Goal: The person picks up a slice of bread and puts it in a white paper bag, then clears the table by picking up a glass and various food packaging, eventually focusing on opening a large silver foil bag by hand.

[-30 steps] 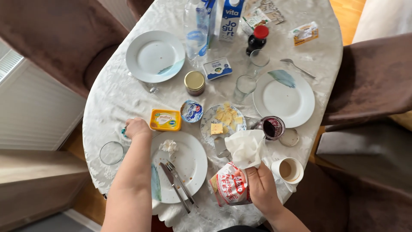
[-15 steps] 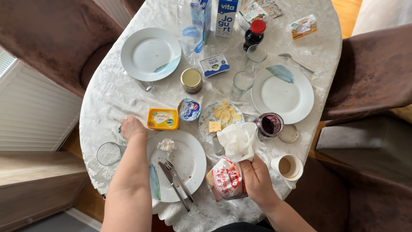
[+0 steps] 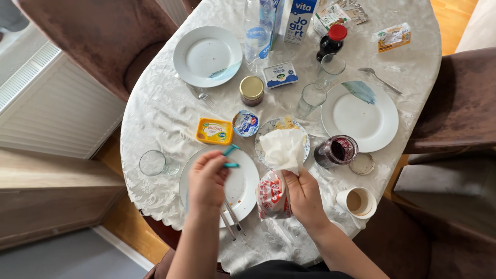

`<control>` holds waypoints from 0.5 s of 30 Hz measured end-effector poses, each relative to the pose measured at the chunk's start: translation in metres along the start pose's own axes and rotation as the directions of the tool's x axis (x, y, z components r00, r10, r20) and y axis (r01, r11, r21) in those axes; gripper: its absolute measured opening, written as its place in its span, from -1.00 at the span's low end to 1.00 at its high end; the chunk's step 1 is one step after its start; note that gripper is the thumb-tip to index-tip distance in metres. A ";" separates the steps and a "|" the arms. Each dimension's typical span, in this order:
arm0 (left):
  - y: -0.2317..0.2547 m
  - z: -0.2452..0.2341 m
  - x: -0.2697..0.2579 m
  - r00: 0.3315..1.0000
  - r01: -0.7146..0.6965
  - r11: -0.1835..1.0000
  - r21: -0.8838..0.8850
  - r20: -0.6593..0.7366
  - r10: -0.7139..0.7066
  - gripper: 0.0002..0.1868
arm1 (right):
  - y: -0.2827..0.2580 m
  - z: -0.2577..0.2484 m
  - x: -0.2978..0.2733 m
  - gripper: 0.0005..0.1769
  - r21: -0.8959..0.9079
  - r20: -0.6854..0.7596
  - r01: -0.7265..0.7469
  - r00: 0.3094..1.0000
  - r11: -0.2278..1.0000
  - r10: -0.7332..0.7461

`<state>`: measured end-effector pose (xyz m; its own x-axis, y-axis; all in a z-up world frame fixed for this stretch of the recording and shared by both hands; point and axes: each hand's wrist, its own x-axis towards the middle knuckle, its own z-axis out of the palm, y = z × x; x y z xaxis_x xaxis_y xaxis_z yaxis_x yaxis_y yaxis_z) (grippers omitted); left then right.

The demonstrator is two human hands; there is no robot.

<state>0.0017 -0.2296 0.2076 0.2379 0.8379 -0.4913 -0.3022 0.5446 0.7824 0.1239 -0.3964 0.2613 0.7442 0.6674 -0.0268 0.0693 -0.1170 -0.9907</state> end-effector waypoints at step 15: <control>-0.014 0.008 -0.095 0.997 -0.072 0.959 0.275 0.013 0.071 -0.83 | -0.004 -0.001 -0.030 -0.76 0.007 0.175 -0.006 0.985 1.000 0.005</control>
<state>-0.0090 -0.3169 0.2464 0.2277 0.8738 -0.4296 -0.0525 0.4516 0.8907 0.1020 -0.4161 0.2662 0.6170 0.7851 -0.0547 0.0601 -0.1163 -0.9914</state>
